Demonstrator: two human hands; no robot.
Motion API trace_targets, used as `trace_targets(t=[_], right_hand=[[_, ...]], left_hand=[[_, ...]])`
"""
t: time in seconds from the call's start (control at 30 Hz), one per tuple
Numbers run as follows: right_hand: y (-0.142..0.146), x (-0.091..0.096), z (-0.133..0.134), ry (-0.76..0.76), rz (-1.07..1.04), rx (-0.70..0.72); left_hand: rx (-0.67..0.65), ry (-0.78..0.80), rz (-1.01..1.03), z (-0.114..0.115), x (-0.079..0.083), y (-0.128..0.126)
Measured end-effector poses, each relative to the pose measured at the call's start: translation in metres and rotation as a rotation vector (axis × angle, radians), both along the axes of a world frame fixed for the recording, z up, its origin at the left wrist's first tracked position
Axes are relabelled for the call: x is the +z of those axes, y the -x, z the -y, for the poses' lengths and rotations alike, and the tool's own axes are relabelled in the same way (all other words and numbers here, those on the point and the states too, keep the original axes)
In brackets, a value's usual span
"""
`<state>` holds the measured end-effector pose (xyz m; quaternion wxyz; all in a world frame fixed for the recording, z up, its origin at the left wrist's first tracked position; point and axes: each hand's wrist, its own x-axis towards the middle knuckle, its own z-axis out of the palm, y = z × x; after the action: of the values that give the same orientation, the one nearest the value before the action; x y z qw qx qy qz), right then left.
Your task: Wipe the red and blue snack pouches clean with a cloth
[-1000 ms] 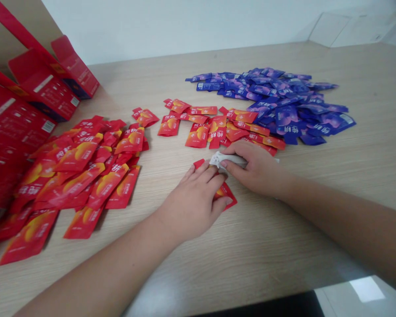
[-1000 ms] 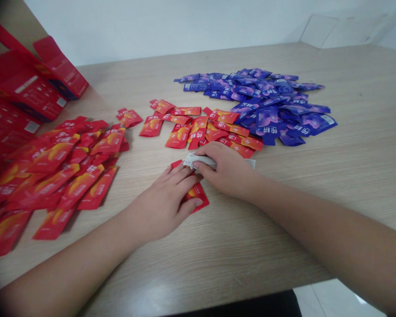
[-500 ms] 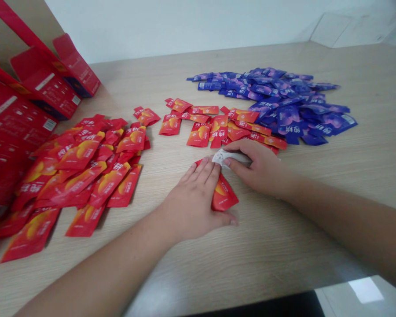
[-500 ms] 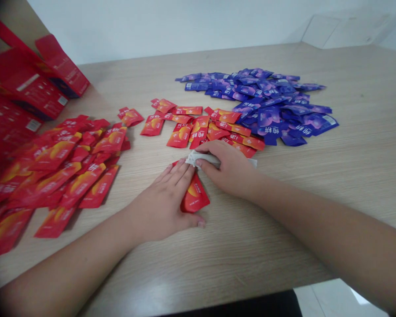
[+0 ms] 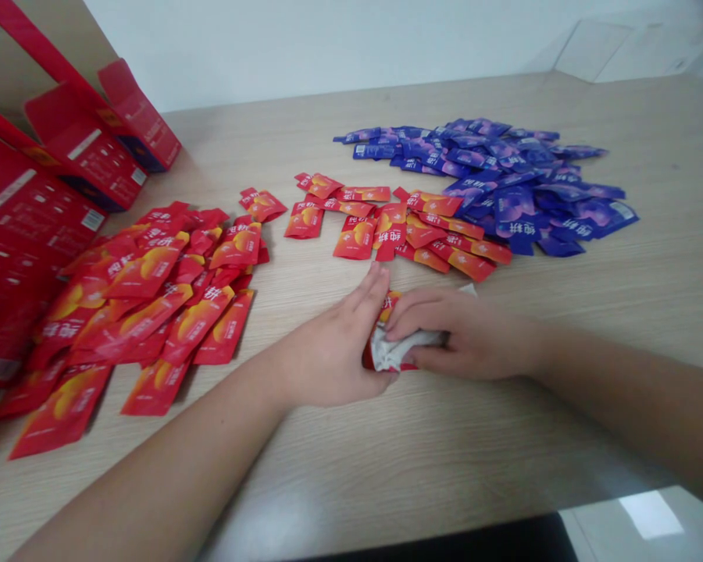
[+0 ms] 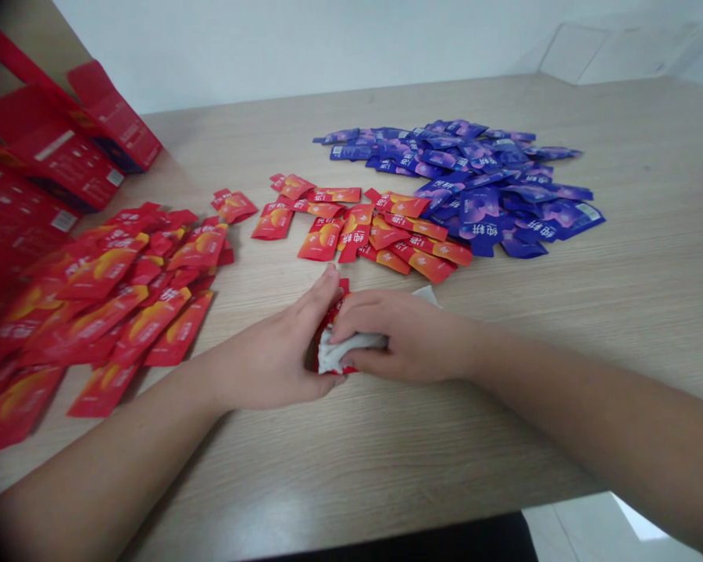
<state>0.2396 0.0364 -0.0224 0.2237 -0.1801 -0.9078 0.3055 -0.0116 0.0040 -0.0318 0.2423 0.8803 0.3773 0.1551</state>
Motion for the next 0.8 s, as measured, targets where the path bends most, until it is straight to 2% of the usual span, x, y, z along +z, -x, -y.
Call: trace_targets(t=[0.07, 0.13, 0.4, 0.63, 0.8], right_hand=[[0.006, 0.003, 0.003, 0.006, 0.094, 0.032], [0.011, 0.004, 0.006, -0.033, 0.158, -0.001], [0.015, -0.002, -0.004, -0.203, 0.199, -0.206], [0.014, -0.007, -0.011, -0.192, 0.210, -0.285], [0.012, -0.007, -0.014, -0.209, 0.233, -0.236]], left_hand=[[-0.017, 0.006, -0.004, -0.001, 0.002, 0.000], [-0.021, 0.014, -0.013, -0.001, 0.004, 0.000], [-0.014, 0.019, -0.065, -0.002, 0.005, 0.000], [-0.003, -0.048, -0.057, 0.002, 0.001, -0.003], [0.041, -0.087, -0.081, 0.004, -0.001, -0.008]])
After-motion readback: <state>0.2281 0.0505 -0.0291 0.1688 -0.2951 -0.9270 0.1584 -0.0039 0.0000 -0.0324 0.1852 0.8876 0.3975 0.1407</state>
